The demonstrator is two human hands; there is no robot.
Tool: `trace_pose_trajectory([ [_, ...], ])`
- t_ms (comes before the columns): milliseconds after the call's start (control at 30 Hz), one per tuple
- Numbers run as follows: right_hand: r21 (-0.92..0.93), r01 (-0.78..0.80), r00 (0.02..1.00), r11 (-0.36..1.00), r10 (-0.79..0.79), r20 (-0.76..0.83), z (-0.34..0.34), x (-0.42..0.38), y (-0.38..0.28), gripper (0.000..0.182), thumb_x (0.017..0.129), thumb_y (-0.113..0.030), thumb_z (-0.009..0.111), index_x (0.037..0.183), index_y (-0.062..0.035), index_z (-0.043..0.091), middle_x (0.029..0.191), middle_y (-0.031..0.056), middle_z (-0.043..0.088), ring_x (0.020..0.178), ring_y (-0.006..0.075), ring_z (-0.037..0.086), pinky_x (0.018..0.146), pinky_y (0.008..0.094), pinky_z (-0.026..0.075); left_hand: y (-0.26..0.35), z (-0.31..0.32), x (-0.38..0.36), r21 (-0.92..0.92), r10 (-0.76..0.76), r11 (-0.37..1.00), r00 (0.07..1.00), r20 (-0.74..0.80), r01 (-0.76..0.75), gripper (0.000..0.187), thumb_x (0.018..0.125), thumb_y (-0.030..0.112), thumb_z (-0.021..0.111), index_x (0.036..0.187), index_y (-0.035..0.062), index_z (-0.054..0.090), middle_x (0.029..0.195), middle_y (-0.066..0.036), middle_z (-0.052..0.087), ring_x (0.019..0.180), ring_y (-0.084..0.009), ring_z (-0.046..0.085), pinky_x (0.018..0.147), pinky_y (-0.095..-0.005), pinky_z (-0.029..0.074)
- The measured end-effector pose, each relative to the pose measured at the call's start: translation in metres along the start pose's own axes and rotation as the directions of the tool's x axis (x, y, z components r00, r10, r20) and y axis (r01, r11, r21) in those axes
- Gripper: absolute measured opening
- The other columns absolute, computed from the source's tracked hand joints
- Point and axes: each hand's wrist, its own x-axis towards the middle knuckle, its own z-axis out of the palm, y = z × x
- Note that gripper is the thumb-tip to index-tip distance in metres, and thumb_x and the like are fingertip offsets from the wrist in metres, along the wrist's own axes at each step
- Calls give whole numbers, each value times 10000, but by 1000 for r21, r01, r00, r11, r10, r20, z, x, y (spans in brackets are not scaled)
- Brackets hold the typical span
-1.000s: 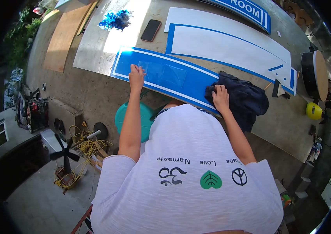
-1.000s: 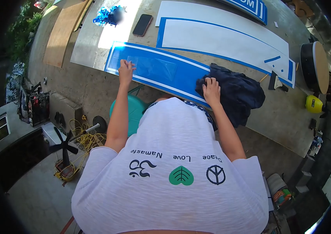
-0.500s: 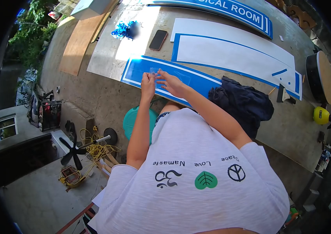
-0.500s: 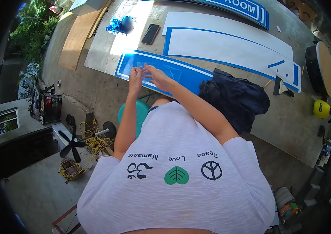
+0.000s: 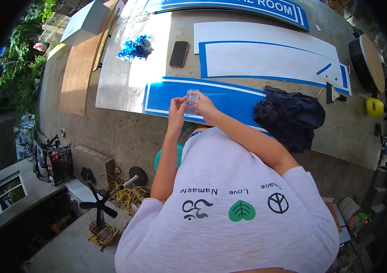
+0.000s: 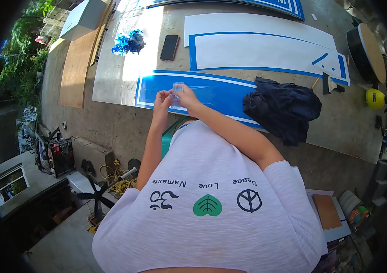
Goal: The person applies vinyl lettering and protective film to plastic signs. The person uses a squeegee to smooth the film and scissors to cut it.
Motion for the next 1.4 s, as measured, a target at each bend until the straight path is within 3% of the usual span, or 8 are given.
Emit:
trace_pose_trajectory([
  [67,38,-30,999,999,32,-41,-5,2,-5,317,1006,-149,462,1321,-110,467,1172,91,586,1021,205,615,884,360,494,-1,-8,15,-47,58,997,998,22,-57,363,965,192,558,1263,-3,492,1208,-116,583,1087,-155,574,898,-270,450],
  [267,267,-24,990,963,-13,139,-26,-1,19,333,1024,-136,377,1344,-98,462,1237,134,576,1140,258,595,935,387,495,-3,-33,50,32,-257,965,907,334,262,383,927,174,638,1213,-68,552,1093,-120,650,957,-150,635,852,-275,503],
  [500,360,18,999,933,-35,38,-12,4,29,357,1034,-131,334,1373,-105,443,1263,136,548,1110,278,601,941,396,502,-3,-32,71,48,-341,936,863,373,349,209,893,79,661,1040,-60,609,969,-151,679,855,-207,688,716,-321,600],
  [767,271,115,989,956,-84,-122,4,-2,33,675,955,-103,539,1506,-213,164,1189,121,539,1036,223,608,897,368,518,-9,-34,79,71,-408,910,849,335,409,182,859,44,685,985,-74,628,942,-155,680,837,-214,687,682,-322,601],
  [1000,323,92,986,942,-40,-165,6,-10,11,732,912,-65,575,1499,-195,158,1093,142,565,904,231,645,844,368,532,-13,-30,90,52,-382,924,906,182,379,110,842,16,656,937,-38,648,898,-128,693,794,-187,694,609,-303,582],
  [1100,-28,-46,947,999,35,-319,2,-16,11,637,909,-80,576,1457,-161,262,1108,159,586,933,224,654,865,353,530,-16,-29,98,181,-303,943,945,122,279,84,831,11,654,905,-29,660,846,-116,708,750,-170,709,555,-279,568],
  [1167,-698,-148,873,701,-239,-425,-10,-17,24,555,887,-92,616,1388,-110,379,1073,128,610,927,207,658,849,330,526,-15,-26,94,264,-239,943,965,106,204,72,829,17,658,883,-30,663,813,-113,710,725,-167,713,544,-272,566],
  [1400,-536,127,935,835,-281,-217,-19,21,48,574,822,-172,705,1310,-30,437,1110,161,594,948,225,641,802,341,538,2,-11,72,431,-60,902,997,41,36,81,821,41,666,849,-35,664,766,-117,708,671,-176,715,544,-266,567],
])
